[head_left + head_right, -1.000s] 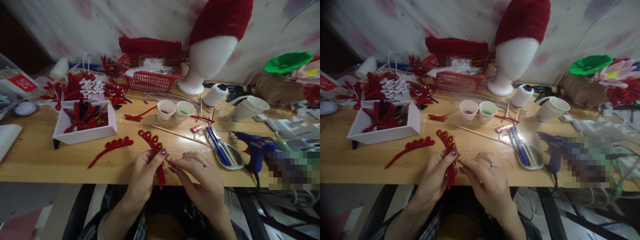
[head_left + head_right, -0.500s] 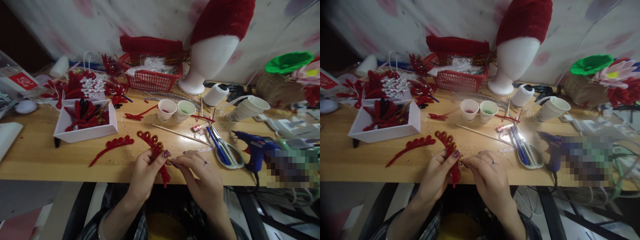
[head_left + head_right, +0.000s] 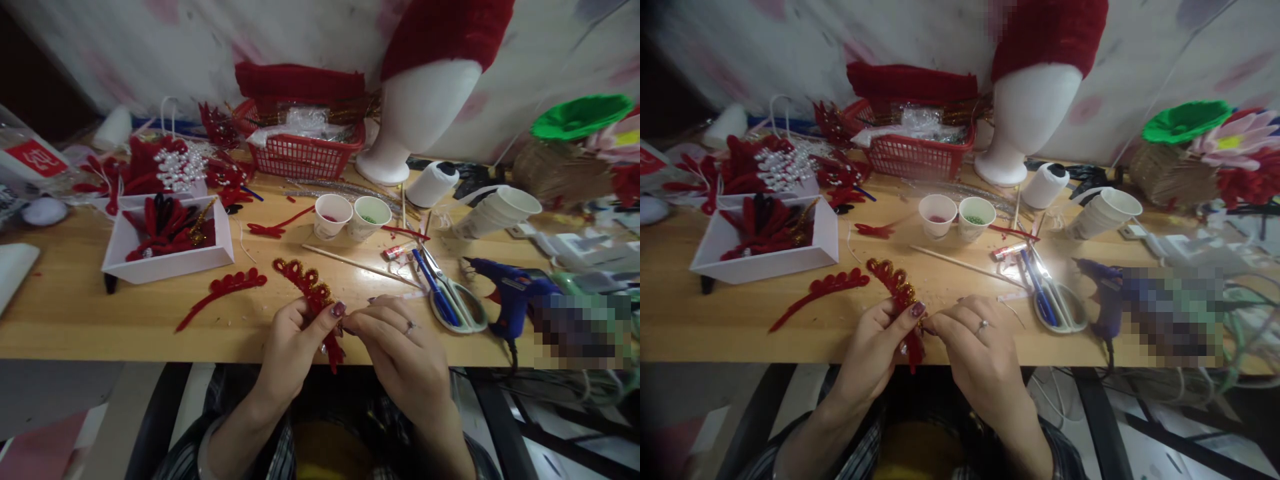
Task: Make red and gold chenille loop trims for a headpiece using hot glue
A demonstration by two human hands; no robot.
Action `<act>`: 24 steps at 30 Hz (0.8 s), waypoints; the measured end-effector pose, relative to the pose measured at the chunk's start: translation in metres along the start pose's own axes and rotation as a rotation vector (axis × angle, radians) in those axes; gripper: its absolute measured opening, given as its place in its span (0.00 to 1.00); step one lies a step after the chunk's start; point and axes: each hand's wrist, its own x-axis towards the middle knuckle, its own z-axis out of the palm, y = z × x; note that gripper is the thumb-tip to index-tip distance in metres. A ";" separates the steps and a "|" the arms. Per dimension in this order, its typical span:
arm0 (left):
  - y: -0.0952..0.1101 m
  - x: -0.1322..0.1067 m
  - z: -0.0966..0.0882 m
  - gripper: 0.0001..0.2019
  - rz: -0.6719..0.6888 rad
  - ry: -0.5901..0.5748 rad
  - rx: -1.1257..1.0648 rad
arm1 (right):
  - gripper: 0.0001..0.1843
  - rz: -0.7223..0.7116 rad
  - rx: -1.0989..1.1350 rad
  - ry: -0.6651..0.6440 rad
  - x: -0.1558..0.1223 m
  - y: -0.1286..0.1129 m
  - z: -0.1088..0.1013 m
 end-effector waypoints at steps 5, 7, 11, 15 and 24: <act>0.001 -0.004 0.000 0.20 -0.018 -0.030 0.008 | 0.15 -0.064 0.004 -0.028 0.003 -0.001 0.000; 0.002 -0.004 0.000 0.21 -0.007 -0.019 0.012 | 0.15 -0.068 -0.004 -0.028 0.004 -0.002 0.001; 0.002 -0.001 0.000 0.23 -0.013 -0.015 -0.023 | 0.15 -0.035 0.014 0.030 0.000 -0.002 0.003; -0.001 0.001 0.000 0.24 -0.019 -0.027 -0.029 | 0.18 -0.013 0.021 0.045 -0.003 -0.001 0.004; 0.000 -0.004 0.001 0.22 -0.033 -0.009 -0.050 | 0.15 0.025 0.032 0.038 0.000 -0.005 0.006</act>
